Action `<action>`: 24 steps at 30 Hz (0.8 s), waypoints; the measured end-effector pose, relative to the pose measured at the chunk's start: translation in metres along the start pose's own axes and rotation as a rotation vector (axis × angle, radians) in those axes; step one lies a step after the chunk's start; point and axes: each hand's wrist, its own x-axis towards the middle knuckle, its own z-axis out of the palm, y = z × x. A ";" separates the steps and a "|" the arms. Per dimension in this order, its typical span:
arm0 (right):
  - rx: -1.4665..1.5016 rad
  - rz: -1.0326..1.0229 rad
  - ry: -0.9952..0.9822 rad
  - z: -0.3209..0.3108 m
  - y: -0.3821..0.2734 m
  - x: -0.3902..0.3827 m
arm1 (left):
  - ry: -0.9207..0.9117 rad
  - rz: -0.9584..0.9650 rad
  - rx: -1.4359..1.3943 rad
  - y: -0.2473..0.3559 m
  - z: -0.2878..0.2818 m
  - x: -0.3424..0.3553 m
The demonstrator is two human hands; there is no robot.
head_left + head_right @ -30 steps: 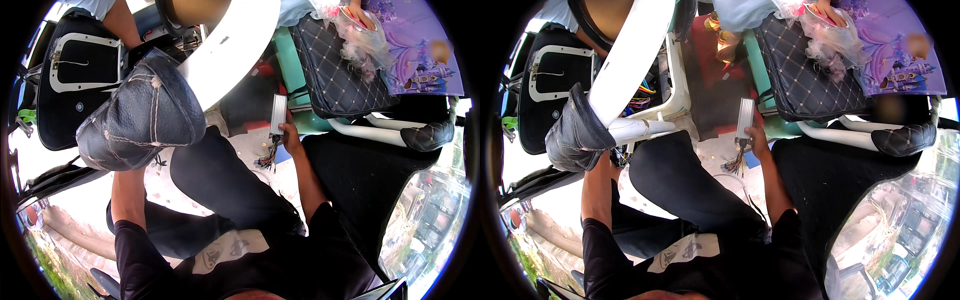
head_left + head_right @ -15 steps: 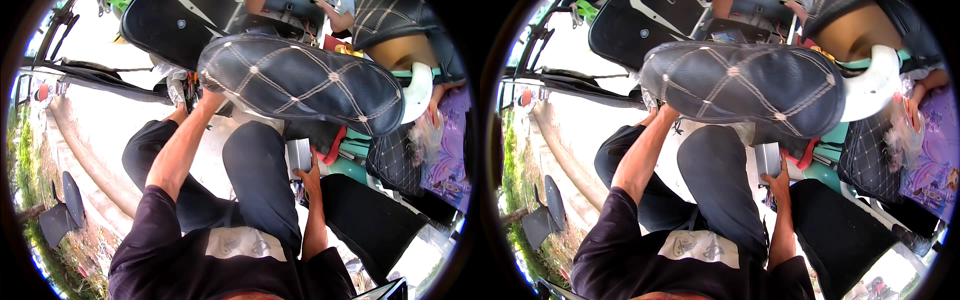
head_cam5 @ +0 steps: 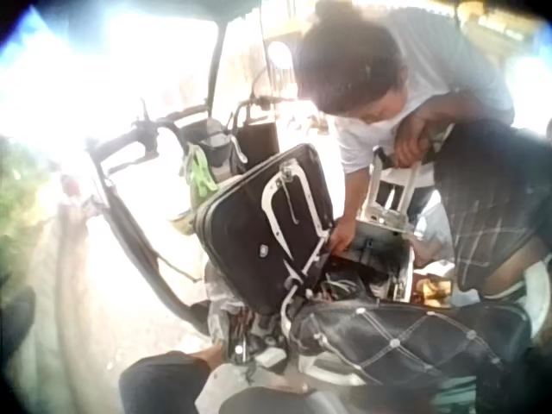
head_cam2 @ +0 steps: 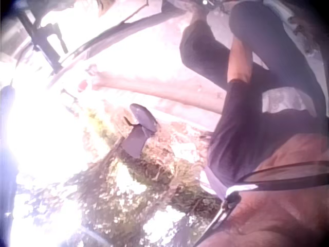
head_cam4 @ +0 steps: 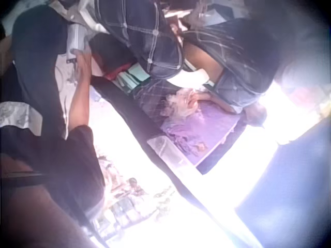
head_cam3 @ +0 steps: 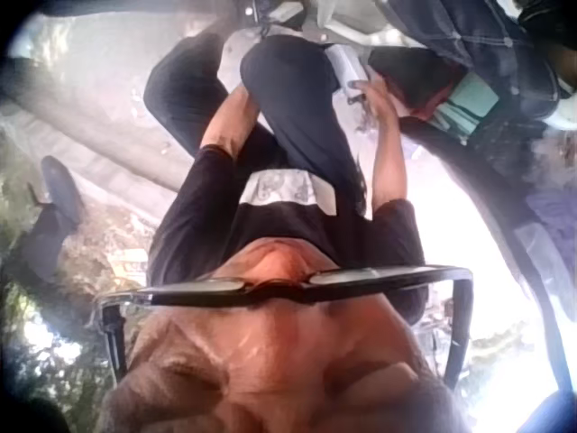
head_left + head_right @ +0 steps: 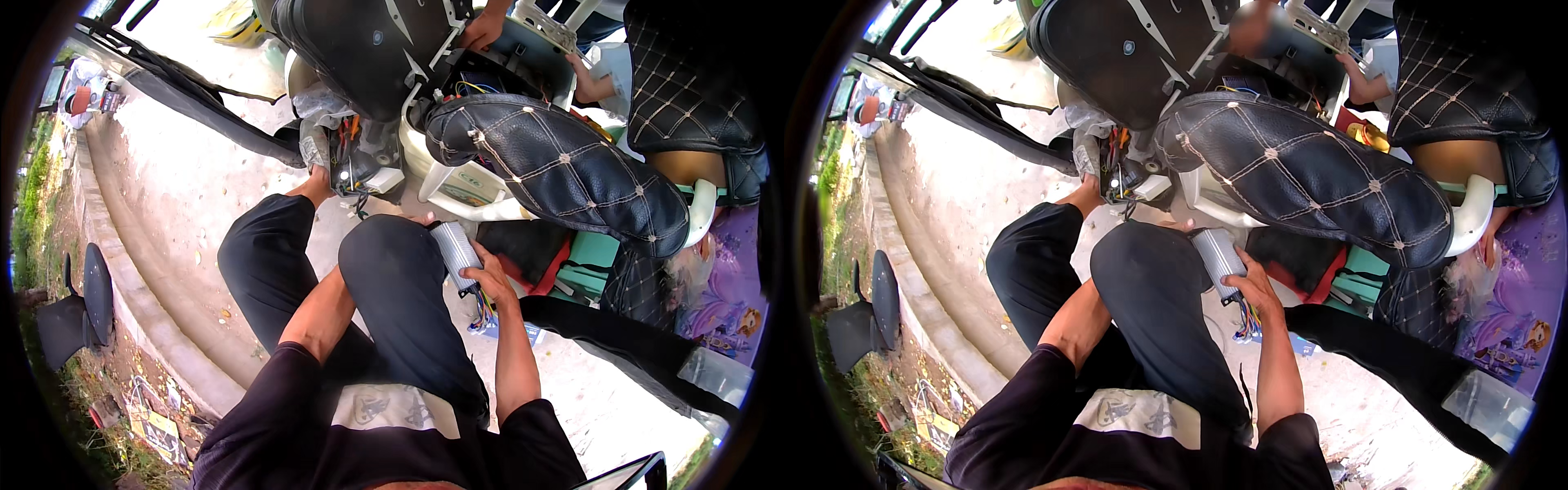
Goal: The person works on the wiring inside the under-seat compartment of a scooter, connecting and organizing wires by hand. The person then places a plastic cover over the compartment to close it.
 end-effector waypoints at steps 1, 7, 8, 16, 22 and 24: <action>-0.077 -0.004 -0.004 0.005 -0.018 0.005 | 0.001 -0.010 -0.034 0.001 -0.004 0.001; -0.389 -0.093 0.052 0.019 -0.065 0.042 | 0.004 -0.041 -0.096 0.017 -0.017 0.016; -0.392 -0.097 0.044 0.021 -0.064 0.047 | 0.016 -0.033 -0.091 0.019 -0.019 0.017; -0.345 -0.069 0.010 0.026 -0.057 0.048 | 0.189 0.188 0.181 0.023 -0.021 0.006; -0.318 -0.230 -0.057 0.021 -0.065 0.060 | 0.230 0.610 0.592 -0.014 -0.079 0.049; -0.396 -0.372 -0.017 0.024 -0.067 0.067 | 0.222 0.983 0.878 -0.026 -0.096 0.045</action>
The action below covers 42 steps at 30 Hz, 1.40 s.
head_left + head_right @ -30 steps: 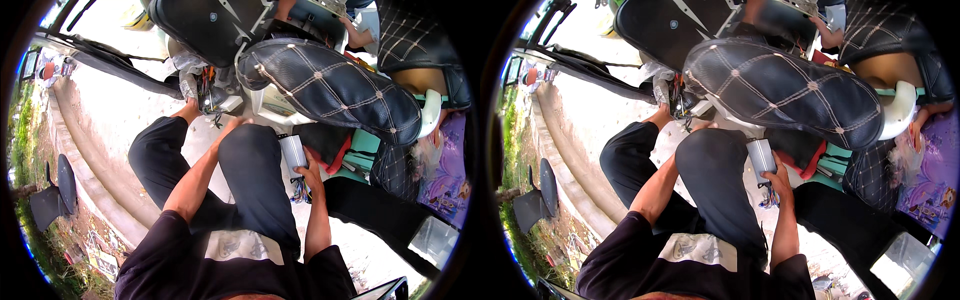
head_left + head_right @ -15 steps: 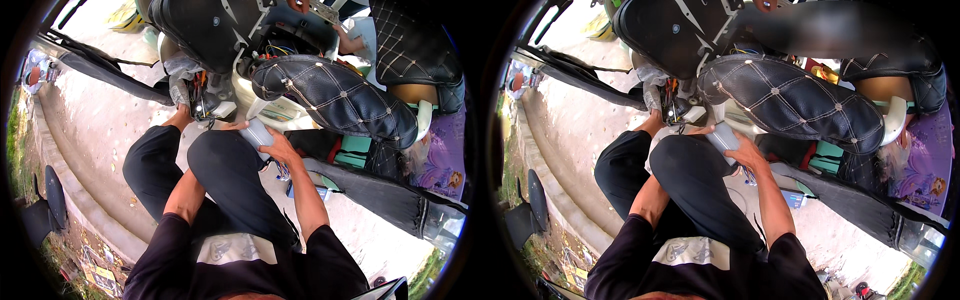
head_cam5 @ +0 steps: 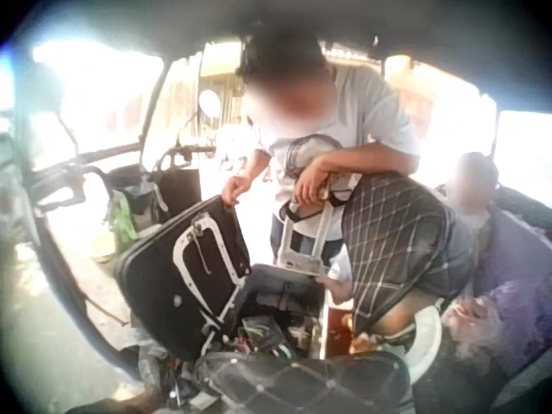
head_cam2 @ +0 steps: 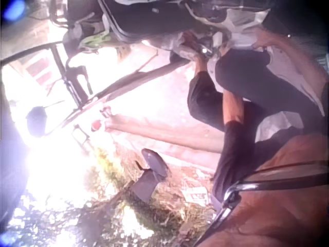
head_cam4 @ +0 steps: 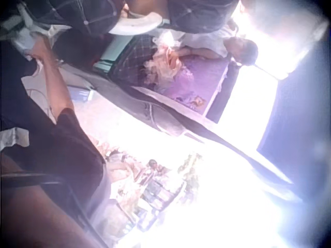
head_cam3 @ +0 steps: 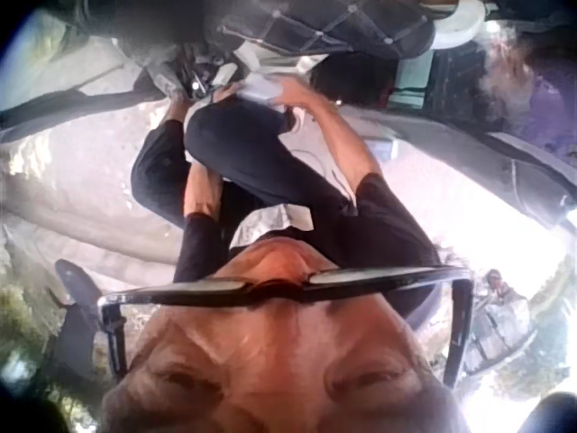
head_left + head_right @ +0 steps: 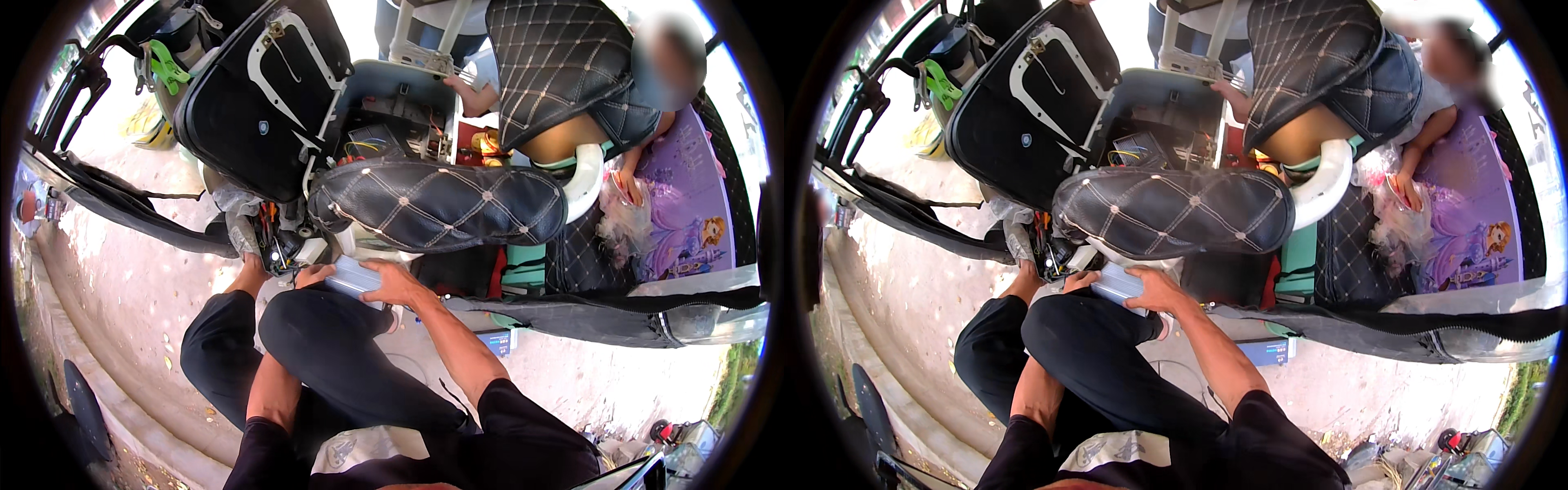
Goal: The person works on the wiring inside the under-seat compartment of a scooter, connecting and organizing wires by hand. The person then places a plastic cover over the compartment to close it.
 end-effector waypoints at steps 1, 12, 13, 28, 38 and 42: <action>-0.038 -0.007 0.016 -0.007 0.008 -0.004 | 0.044 -0.840 -0.453 0.076 -0.002 0.037; -0.075 -0.130 0.193 0.007 0.024 -0.033 | -0.014 -0.117 -0.170 0.083 -0.031 0.008; -0.086 -0.169 0.250 0.006 0.038 -0.046 | -0.060 -0.350 -0.271 0.099 -0.032 0.019; -0.080 1.242 0.749 -0.017 0.238 -0.123 | 0.169 -0.716 -0.362 0.042 -0.056 0.024; -0.055 1.312 0.851 -0.027 0.220 -0.128 | 0.411 -0.823 -0.651 0.017 -0.086 0.018; 0.289 1.007 0.983 -0.028 0.262 -0.157 | 0.277 -0.778 -0.755 0.068 -0.112 0.054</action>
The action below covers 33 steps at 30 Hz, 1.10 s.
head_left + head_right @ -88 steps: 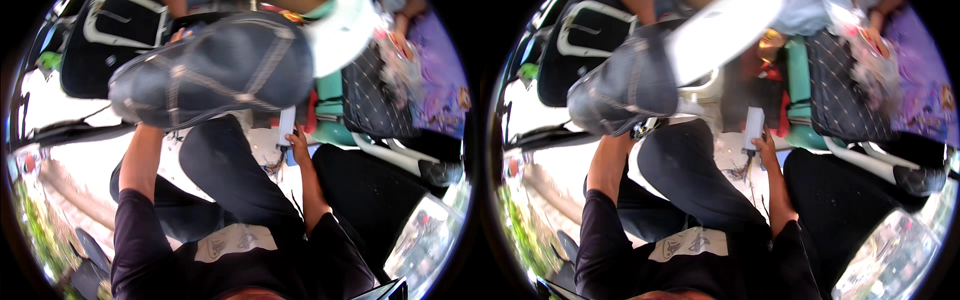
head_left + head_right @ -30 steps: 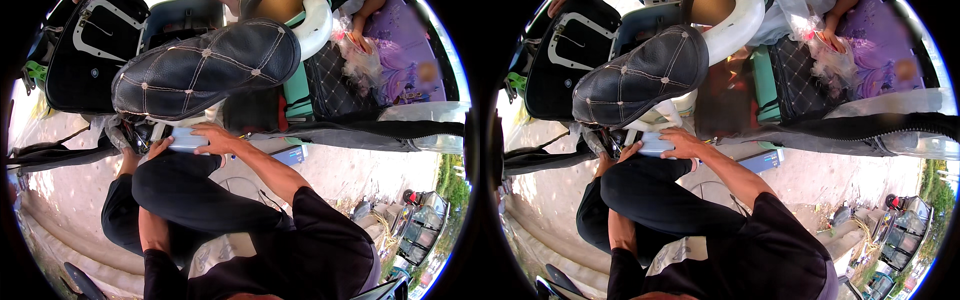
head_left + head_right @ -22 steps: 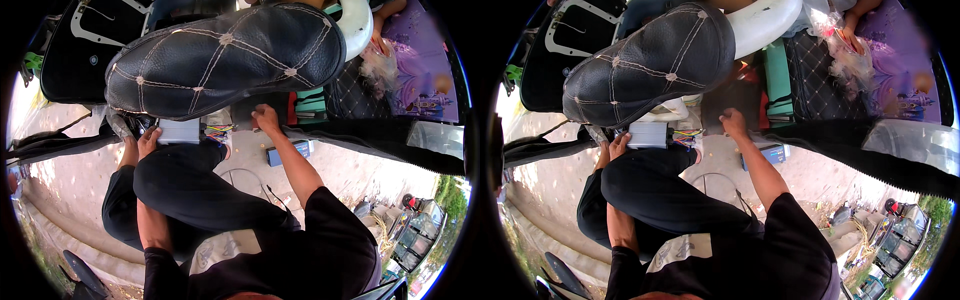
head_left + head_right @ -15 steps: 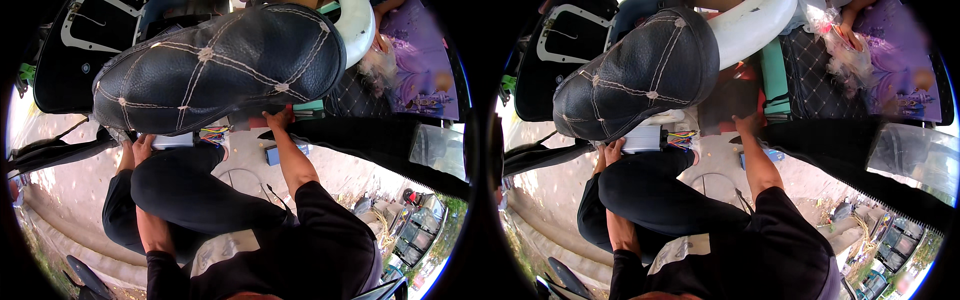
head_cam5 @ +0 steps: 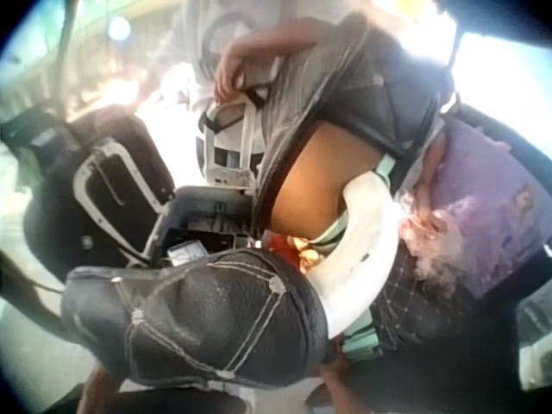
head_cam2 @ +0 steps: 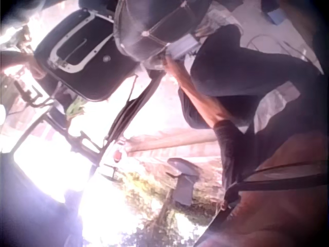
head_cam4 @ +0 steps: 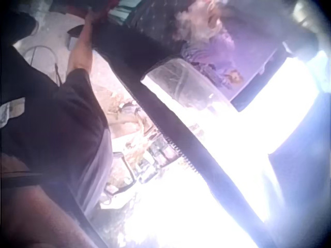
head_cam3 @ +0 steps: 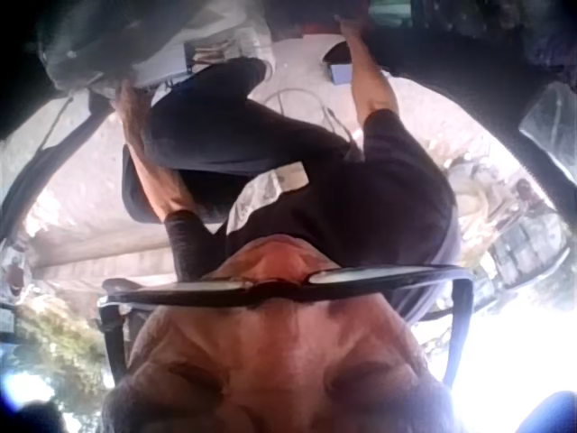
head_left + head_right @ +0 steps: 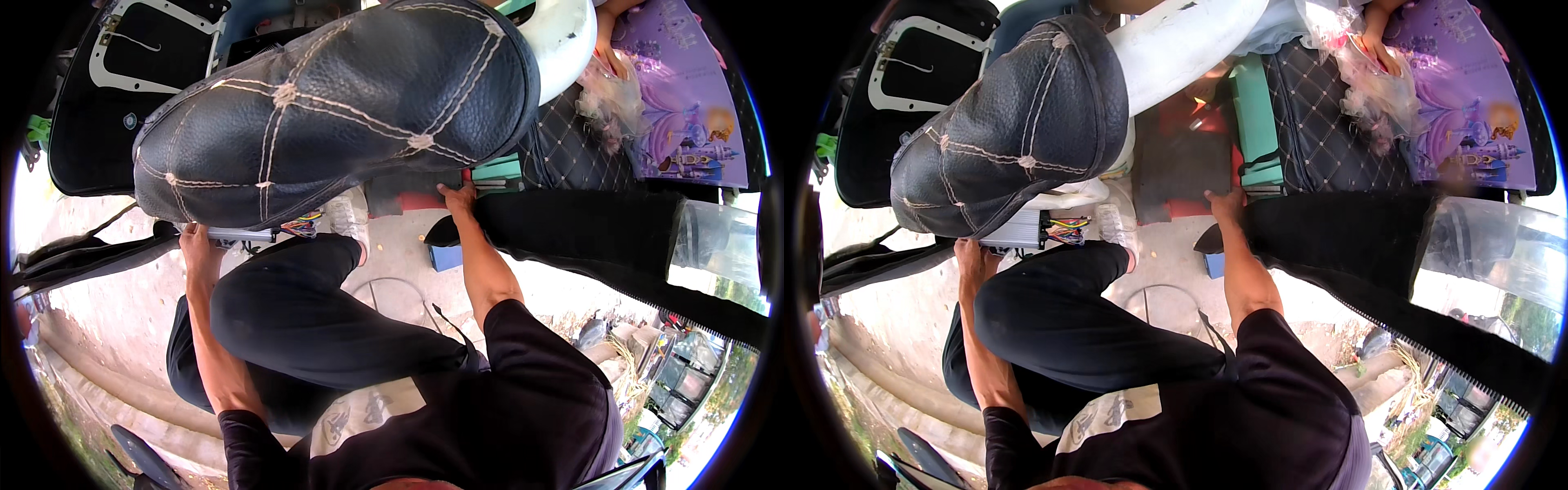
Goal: The person works on the wiring inside the under-seat compartment of a scooter, connecting and organizing wires by hand. The person then places a plastic cover over the compartment to close it.
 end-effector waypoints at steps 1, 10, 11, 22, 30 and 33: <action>0.093 -0.035 -0.071 -0.004 0.019 0.020 | -0.162 0.095 0.107 -0.007 -0.025 0.026; 0.720 0.044 -0.205 -0.029 -0.054 -0.006 | 0.005 0.654 0.782 0.001 -0.047 0.115; 0.703 -0.002 -0.160 -0.031 -0.063 -0.009 | 0.015 0.687 0.832 -0.003 -0.047 0.120; -0.153 -0.710 0.154 -0.055 -0.127 -0.069 | 0.130 0.906 1.107 -0.044 -0.035 0.162; -0.258 -0.573 0.093 -0.031 -0.121 -0.084 | 0.182 0.983 1.189 -0.065 -0.045 0.177; -0.195 -0.444 0.141 -0.043 -0.116 -0.078 | 0.171 1.015 1.197 -0.070 -0.032 0.181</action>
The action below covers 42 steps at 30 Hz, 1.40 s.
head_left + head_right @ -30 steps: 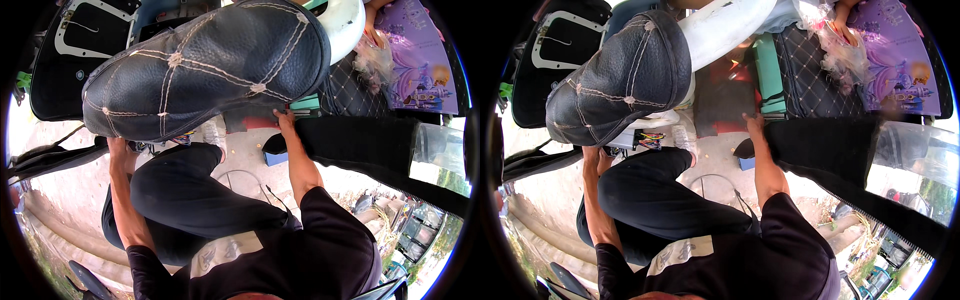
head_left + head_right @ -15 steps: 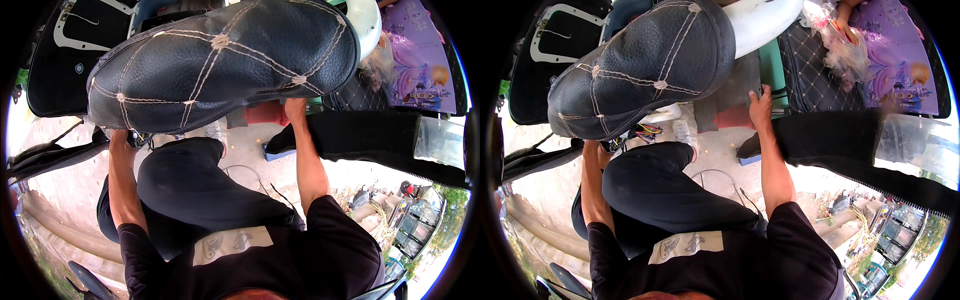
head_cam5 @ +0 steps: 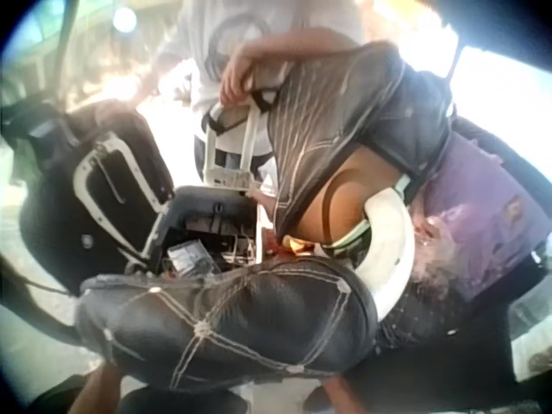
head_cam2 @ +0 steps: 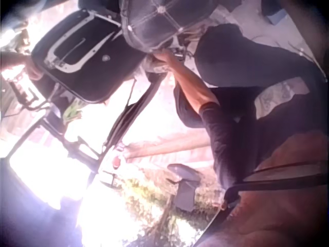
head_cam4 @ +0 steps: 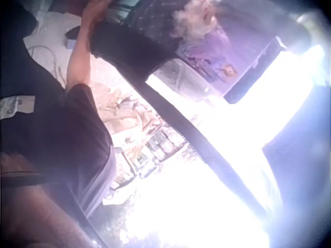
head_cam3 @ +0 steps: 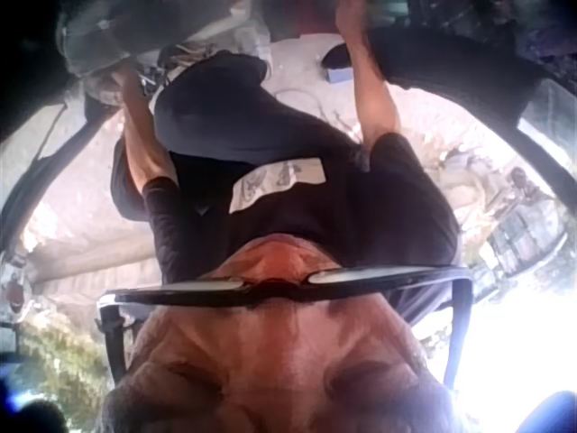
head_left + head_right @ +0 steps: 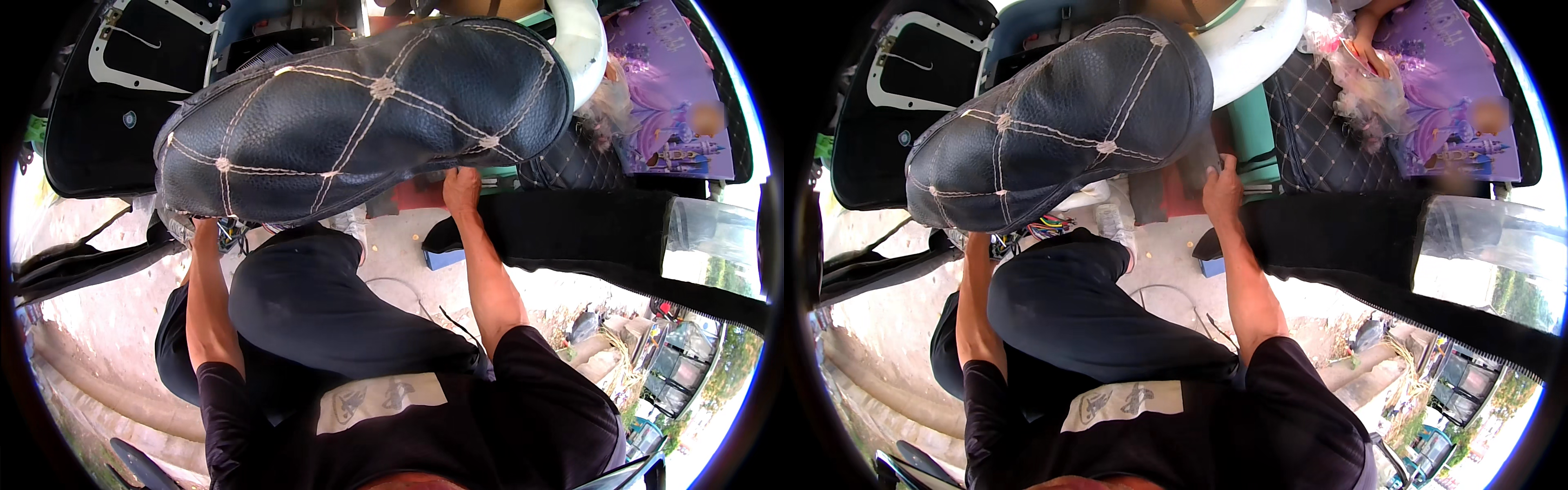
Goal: The person works on the wiring inside the under-seat compartment of a scooter, connecting and organizing wires by hand. The person then places a plastic cover over the compartment to close it.
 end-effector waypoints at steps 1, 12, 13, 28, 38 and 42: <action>0.035 -0.007 0.039 -0.002 0.003 0.002 | 0.005 0.000 0.009 0.002 0.000 -0.003; 0.408 0.057 0.249 -0.042 0.009 0.009 | 0.012 -0.071 -0.338 0.006 0.014 -0.009; 0.395 0.046 0.251 -0.041 0.015 0.008 | -0.006 -0.083 -0.245 0.003 0.014 -0.011; -0.024 -0.181 0.130 -0.011 0.019 -0.031 | -0.148 -0.413 -0.086 0.070 -0.065 -0.018; 0.273 0.000 0.152 -0.020 0.014 -0.014 | -0.070 -0.356 -0.310 0.061 -0.100 -0.013; 0.431 0.039 0.264 -0.041 0.000 -0.018 | -0.237 -0.364 -0.321 0.111 -0.160 0.017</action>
